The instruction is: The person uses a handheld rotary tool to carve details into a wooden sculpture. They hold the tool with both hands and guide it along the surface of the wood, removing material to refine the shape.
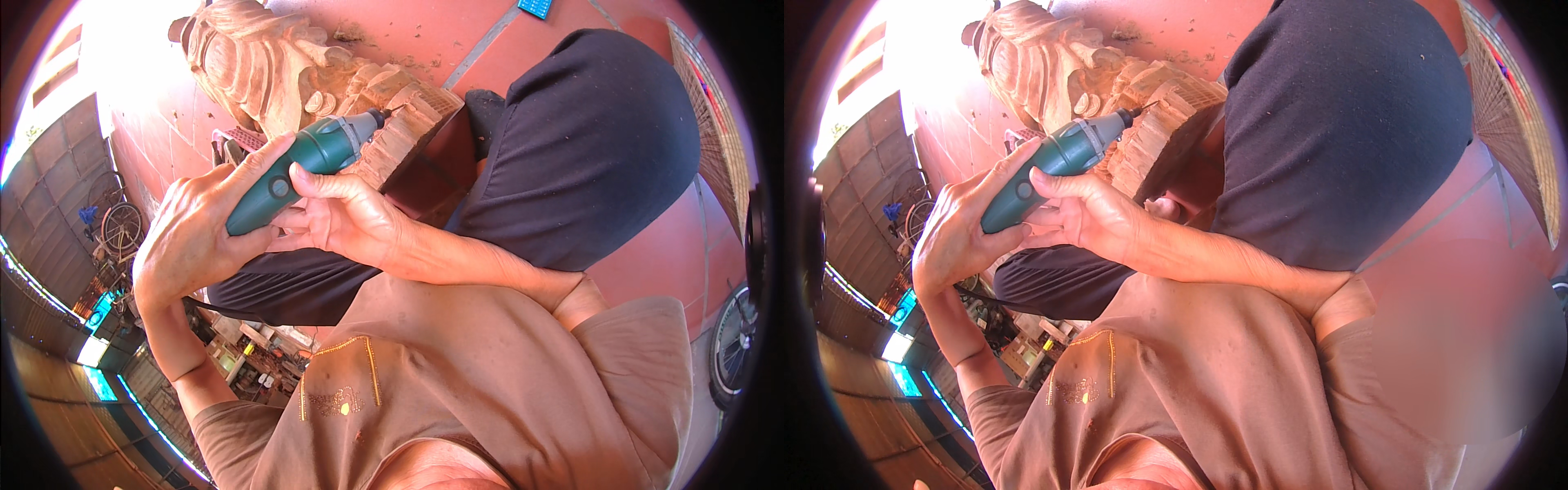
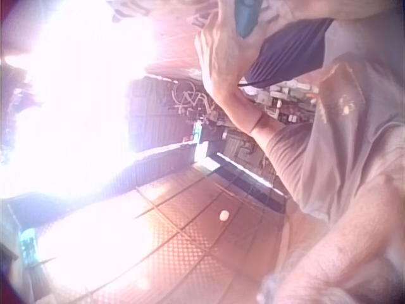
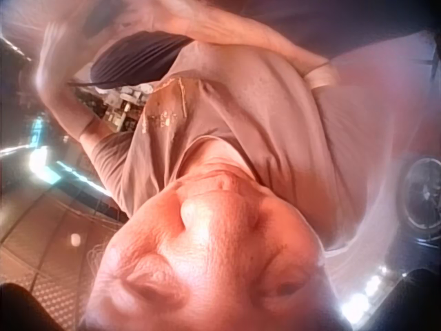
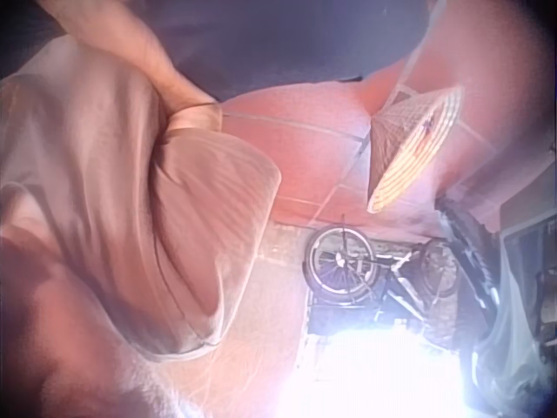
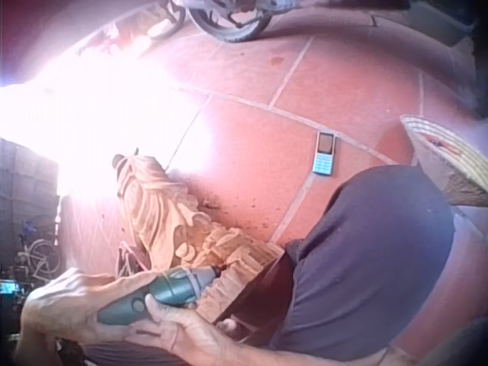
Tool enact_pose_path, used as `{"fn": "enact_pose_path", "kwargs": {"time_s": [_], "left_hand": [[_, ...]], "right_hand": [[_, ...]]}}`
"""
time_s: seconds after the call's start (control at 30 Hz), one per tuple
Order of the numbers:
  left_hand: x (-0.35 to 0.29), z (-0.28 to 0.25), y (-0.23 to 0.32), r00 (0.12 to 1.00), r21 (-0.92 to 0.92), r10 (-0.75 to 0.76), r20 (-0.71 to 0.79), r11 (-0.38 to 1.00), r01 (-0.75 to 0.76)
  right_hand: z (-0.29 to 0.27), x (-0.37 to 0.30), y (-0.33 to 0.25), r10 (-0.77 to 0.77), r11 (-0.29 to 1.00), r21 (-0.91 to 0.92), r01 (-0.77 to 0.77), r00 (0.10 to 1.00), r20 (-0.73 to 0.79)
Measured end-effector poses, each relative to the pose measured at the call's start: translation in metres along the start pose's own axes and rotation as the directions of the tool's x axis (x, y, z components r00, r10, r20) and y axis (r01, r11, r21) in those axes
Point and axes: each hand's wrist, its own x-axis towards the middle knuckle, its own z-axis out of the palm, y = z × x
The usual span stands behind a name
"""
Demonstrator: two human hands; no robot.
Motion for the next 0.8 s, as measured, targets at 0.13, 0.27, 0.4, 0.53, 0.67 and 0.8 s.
{"fn": "enact_pose_path", "kwargs": {"time_s": [0.13, 0.27, 0.4, 0.53, 0.67, 0.8], "left_hand": [[-0.002, 0.001, 0.003, 0.999, -0.008, 0.026, -0.019, 1.0, -0.026], [0.0, 0.001, 0.005, 1.0, -0.002, 0.027, 0.002, 1.0, -0.027], [0.0, 0.002, 0.006, 0.999, -0.01, 0.04, 0.008, 0.999, -0.04], [0.002, 0.001, 0.007, 0.998, -0.006, 0.056, 0.023, 0.998, -0.055], [0.003, 0.002, 0.007, 0.997, -0.003, 0.07, 0.011, 0.998, -0.07], [0.002, 0.002, 0.007, 0.998, 0.005, 0.058, -0.001, 0.998, -0.058]], "right_hand": [[0.0, -0.003, 0.002, -0.001, 1.0, -0.004, 0.002, 1.0, 0.024], [0.0, -0.007, 0.002, -0.038, 0.999, -0.018, 0.038, 0.999, 0.007], [0.003, -0.011, 0.004, -0.06, 0.998, -0.015, 0.06, 0.998, -0.008], [0.005, -0.015, 0.003, -0.061, 0.997, -0.046, 0.061, 0.998, 0.0], [0.005, -0.016, 0.003, -0.057, 0.998, -0.039, 0.057, 0.998, -0.003], [0.003, -0.012, 0.002, -0.061, 0.998, -0.03, 0.061, 0.998, 0.0]]}}
